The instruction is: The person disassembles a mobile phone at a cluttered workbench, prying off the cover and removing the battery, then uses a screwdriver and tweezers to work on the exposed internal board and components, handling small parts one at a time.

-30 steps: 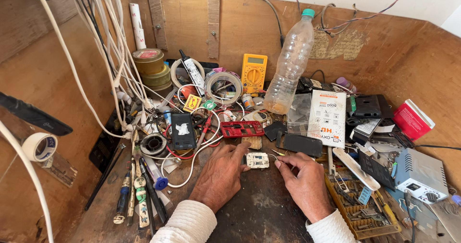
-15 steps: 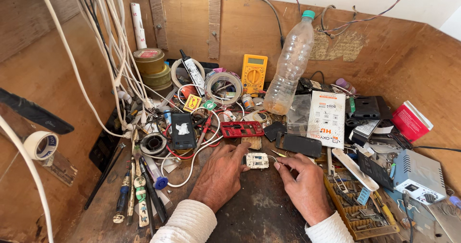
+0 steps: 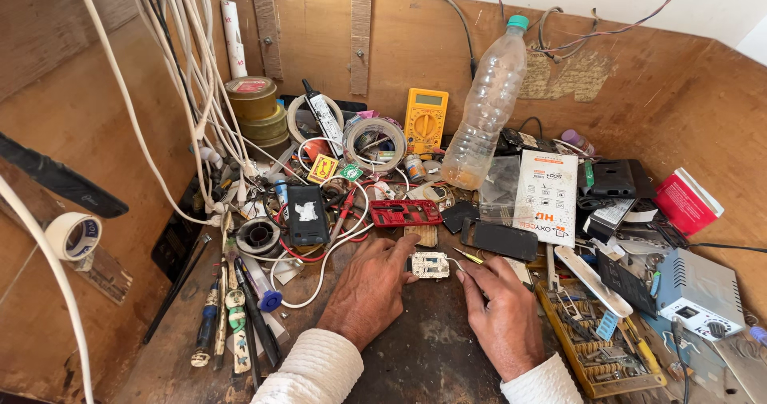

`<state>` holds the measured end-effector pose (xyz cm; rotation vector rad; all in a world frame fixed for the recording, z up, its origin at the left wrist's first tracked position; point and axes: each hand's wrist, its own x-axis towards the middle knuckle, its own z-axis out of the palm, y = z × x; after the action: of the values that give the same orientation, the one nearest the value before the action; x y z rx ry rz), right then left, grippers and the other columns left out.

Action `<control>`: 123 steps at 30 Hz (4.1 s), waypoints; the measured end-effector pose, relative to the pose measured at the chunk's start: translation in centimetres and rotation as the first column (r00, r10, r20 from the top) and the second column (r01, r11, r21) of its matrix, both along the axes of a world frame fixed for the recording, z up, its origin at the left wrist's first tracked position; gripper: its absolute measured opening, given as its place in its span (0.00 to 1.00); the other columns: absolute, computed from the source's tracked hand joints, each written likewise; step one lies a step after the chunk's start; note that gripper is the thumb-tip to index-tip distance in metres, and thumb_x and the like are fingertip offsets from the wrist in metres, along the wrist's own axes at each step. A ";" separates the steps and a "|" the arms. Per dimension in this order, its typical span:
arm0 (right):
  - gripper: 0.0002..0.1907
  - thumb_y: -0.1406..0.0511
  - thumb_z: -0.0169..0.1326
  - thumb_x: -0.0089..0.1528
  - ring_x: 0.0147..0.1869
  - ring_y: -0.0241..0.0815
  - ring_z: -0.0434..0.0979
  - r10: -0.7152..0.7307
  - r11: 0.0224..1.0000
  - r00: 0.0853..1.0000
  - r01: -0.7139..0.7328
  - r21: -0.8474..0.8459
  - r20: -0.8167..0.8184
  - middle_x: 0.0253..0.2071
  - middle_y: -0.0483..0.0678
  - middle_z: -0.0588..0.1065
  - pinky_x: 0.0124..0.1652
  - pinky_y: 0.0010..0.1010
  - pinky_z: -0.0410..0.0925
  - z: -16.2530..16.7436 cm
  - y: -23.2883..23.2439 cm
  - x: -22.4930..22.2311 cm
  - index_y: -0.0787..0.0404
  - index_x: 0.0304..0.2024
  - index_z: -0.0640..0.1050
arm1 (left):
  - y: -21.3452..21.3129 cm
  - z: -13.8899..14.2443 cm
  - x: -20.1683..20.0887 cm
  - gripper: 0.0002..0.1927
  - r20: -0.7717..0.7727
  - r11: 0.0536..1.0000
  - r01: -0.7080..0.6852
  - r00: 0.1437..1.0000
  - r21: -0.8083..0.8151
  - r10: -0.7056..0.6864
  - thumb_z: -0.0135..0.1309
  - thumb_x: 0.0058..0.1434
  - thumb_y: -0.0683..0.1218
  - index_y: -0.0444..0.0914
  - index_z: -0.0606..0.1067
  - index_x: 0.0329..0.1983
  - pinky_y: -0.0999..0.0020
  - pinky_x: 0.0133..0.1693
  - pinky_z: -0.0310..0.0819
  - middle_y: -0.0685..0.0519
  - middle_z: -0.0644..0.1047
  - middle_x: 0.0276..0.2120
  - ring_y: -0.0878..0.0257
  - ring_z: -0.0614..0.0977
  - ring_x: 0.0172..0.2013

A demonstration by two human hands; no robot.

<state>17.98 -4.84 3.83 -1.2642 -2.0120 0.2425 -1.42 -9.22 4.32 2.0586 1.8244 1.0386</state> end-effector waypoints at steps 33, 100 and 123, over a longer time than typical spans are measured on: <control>0.11 0.65 0.66 0.55 0.33 0.40 0.83 -0.023 0.972 0.999 0.016 -0.236 -0.027 0.37 0.52 0.83 0.34 0.30 0.74 0.0 1.9 1.4 0.62 0.39 0.87 | 0.1 -0.3 0.0 0.30 -0.007 1.000 -0.007 1.000 0.009 0.007 0.59 0.59 0.40 0.40 0.66 0.65 0.52 0.50 0.70 0.44 0.77 0.41 0.46 0.77 0.48; 0.11 0.64 0.64 0.57 0.29 0.42 0.84 -0.063 0.971 0.996 0.045 -0.235 -0.068 0.32 0.53 0.85 0.35 0.34 0.76 -0.4 0.8 1.1 0.65 0.38 0.87 | 0.1 -0.3 0.0 0.28 -0.028 1.000 0.015 0.999 -0.006 -0.015 0.59 0.59 0.40 0.38 0.67 0.63 0.53 0.51 0.69 0.44 0.78 0.42 0.46 0.76 0.50; 0.10 0.63 0.65 0.57 0.24 0.41 0.77 -0.194 0.914 0.980 0.195 -0.355 0.040 0.32 0.51 0.84 0.29 0.33 0.70 0.1 0.3 0.6 0.61 0.39 0.87 | 0.0 -0.3 0.0 0.27 -0.017 1.000 0.006 1.000 0.006 -0.006 0.59 0.60 0.41 0.39 0.68 0.63 0.52 0.51 0.68 0.43 0.78 0.42 0.46 0.76 0.51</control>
<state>18.60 -4.54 3.94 -1.6808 -1.8813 0.5294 -1.43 -9.20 3.97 2.0814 1.8237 1.0294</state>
